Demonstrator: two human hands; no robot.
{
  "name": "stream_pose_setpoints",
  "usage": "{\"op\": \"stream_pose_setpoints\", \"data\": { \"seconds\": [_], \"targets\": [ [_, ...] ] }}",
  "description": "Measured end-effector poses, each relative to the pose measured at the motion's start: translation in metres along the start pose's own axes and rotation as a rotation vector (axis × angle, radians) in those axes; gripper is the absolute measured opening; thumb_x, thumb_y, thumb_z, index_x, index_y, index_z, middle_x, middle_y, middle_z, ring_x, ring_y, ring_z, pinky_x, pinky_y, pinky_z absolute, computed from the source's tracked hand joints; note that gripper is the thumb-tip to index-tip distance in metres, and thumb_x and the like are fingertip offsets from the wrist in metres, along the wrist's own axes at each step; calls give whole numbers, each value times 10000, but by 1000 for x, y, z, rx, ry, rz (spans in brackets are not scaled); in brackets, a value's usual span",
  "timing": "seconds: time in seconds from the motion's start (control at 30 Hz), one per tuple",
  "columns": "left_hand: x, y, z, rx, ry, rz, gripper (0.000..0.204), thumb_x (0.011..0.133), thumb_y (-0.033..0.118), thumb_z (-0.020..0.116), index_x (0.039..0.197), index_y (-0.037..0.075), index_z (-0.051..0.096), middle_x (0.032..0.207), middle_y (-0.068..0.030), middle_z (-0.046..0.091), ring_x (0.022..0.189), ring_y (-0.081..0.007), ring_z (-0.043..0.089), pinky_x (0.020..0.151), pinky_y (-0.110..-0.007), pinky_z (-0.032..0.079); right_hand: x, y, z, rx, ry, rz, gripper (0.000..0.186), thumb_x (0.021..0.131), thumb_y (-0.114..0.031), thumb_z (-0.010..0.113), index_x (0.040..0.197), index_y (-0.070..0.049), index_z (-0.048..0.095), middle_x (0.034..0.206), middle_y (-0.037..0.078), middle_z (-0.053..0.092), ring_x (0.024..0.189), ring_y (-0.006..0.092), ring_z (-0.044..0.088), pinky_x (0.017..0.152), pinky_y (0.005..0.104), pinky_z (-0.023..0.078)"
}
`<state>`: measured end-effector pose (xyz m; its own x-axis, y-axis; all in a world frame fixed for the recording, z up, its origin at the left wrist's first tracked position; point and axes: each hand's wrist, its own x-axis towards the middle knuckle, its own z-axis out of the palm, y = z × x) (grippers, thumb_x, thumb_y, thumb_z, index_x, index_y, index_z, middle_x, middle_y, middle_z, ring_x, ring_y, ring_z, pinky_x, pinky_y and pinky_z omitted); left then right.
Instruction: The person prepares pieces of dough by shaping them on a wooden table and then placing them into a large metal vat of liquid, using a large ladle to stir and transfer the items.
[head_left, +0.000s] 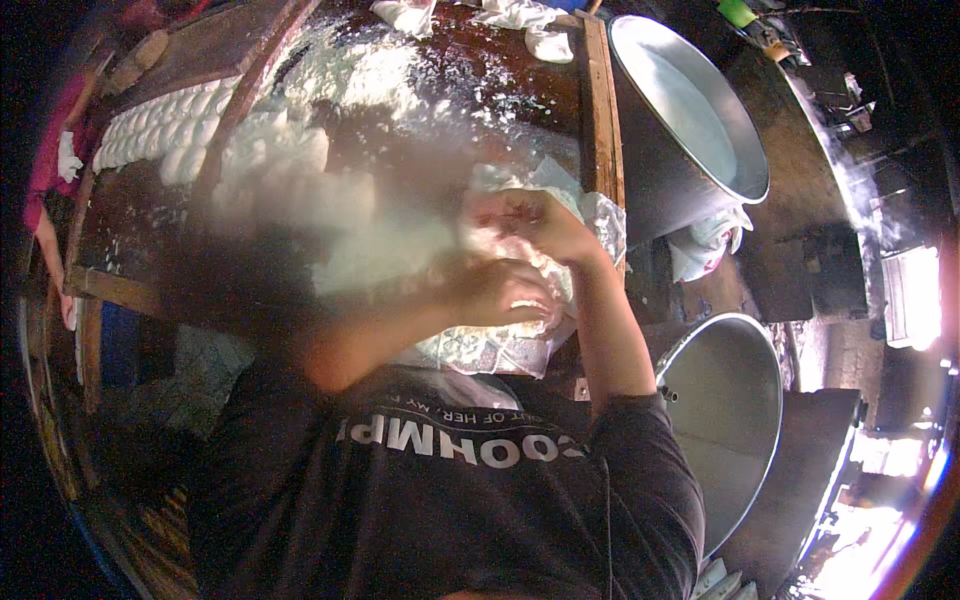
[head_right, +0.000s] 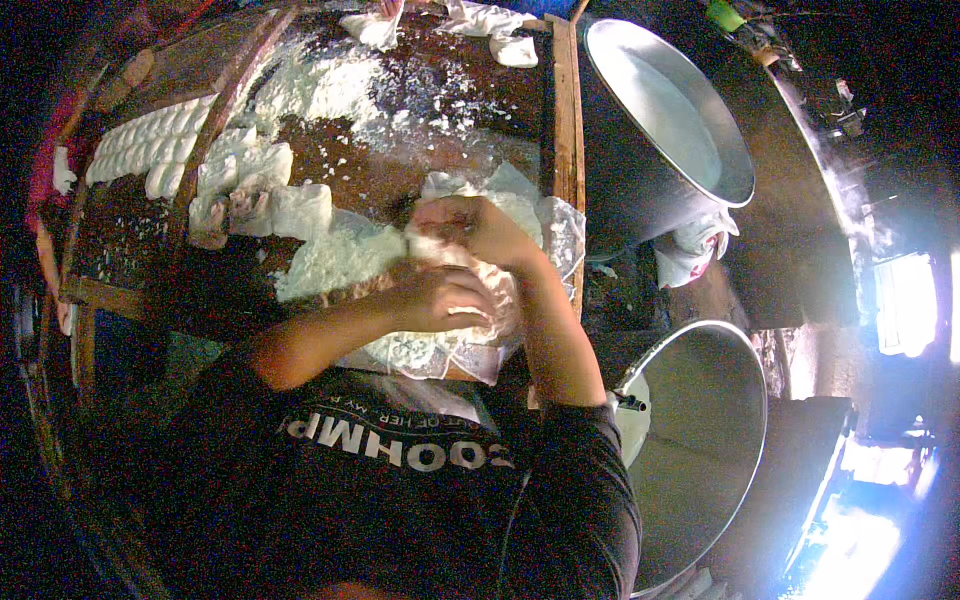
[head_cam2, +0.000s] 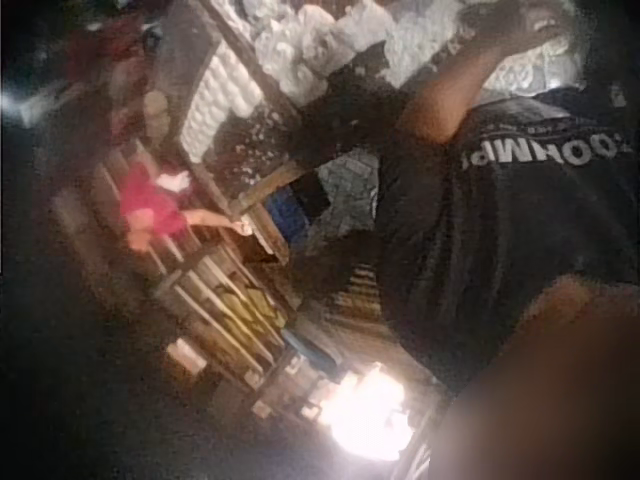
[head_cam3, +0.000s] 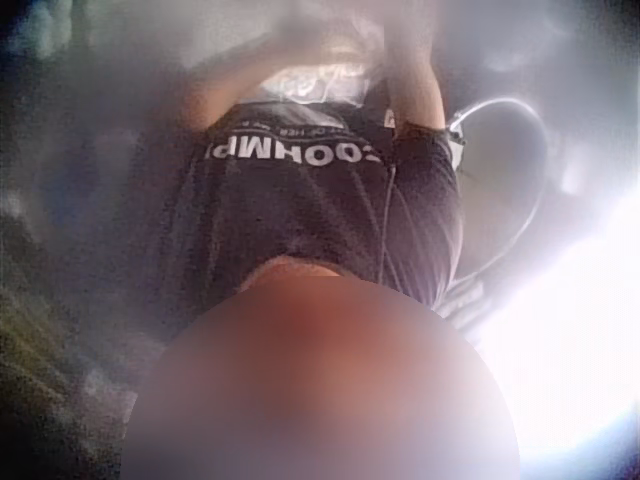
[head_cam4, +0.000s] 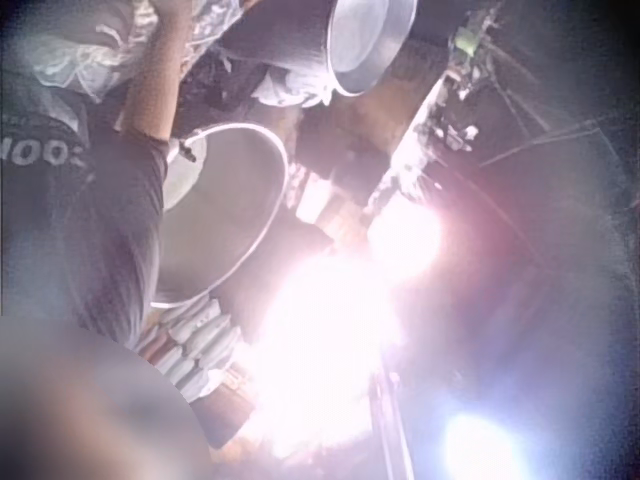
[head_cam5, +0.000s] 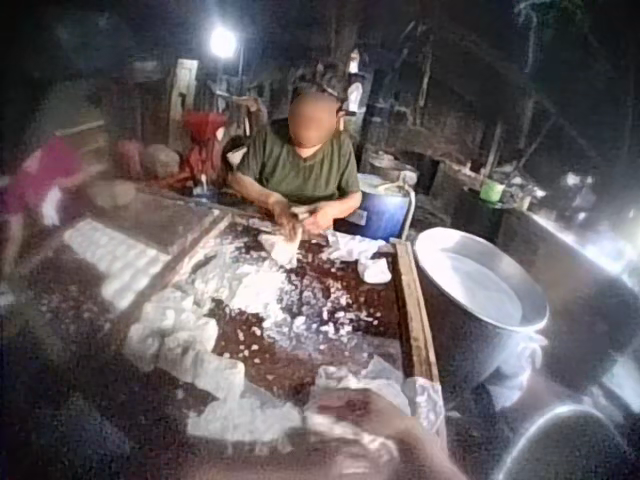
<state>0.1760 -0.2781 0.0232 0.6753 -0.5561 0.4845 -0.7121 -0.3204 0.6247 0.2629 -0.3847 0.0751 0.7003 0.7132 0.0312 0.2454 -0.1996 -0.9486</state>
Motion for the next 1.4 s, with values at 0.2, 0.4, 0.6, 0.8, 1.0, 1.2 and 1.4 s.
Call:
{"op": "stream_pose_setpoints", "data": {
  "seconds": [0.2, 0.4, 0.6, 0.8, 1.0, 1.2, 1.4],
  "targets": [
    [31, -76, -55, 447, 192, -879, 255, 721, 84, 592, 964, 19, 554, 838, -123, 583, 821, -263, 544, 775, -333, 416, 73, 69, -17, -1140, 108, 266, 300, 699, -126, 580, 998, -146, 580, 1061, 85, 514, 964, 259, 474, 809, 424, 368],
    [-1, -56, -47, 511, 120, -343, 159, 713, 152, 599, 863, 99, 606, 887, -63, 579, 800, -229, 558, 709, -338, 453, -22, 11, -7, -549, 165, -179, 237, 669, -266, 644, 874, -155, 602, 1012, 55, 523, 956, 245, 458, 819, 429, 303],
    [-2, -35, -39, 497, 96, -178, 129, 689, 175, 611, 805, 119, 607, 839, -42, 579, 762, -220, 562, 675, -327, 459, -93, 21, 24, -896, 48, -262, 212, 626, -226, 663, 815, -152, 602, 925, 40, 529, 910, 237, 474, 781, 401, 331],
    [34, -88, -71, 85, 224, -584, 279, 711, 66, 583, 986, 58, 539, 889, -125, 595, 747, -173, 579, 647, -289, 444, -10, -33, -3, -577, 430, -325, 111, 698, -135, 611, 777, -59, 622, 669, 87, 585, 606, 219, 550, 612, 313, 413],
    [1, -88, -67, 359, 258, -363, 446, 808, 150, 510, 1205, 59, 327, 914, -142, 571, 760, -174, 565, 682, -292, 435, 69, -8, -31, -667, 205, 83, 139, 756, -147, 590, 857, -56, 620, 759, 60, 622, 630, 123, 576, 579, 247, 460],
    [-33, -85, -78, 168, 406, -610, 454, 849, 222, 476, 1232, 66, 290, 845, -112, 562, 725, -152, 539, 675, -289, 424, 61, 39, 26, -1117, -234, 98, 318, 778, -262, 451, 1071, -151, 509, 1082, 87, 529, 1058, 240, 459, 849, 395, 393],
    [0, -33, -75, 320, 351, -475, 345, 733, 153, 593, 1049, 46, 505, 864, -129, 565, 768, -251, 555, 705, -342, 430, 65, 59, -43, -135, 165, 48, 173, 701, -70, 603, 870, -32, 593, 828, 94, 613, 735, 148, 565, 697, 276, 448]
  ]
}}
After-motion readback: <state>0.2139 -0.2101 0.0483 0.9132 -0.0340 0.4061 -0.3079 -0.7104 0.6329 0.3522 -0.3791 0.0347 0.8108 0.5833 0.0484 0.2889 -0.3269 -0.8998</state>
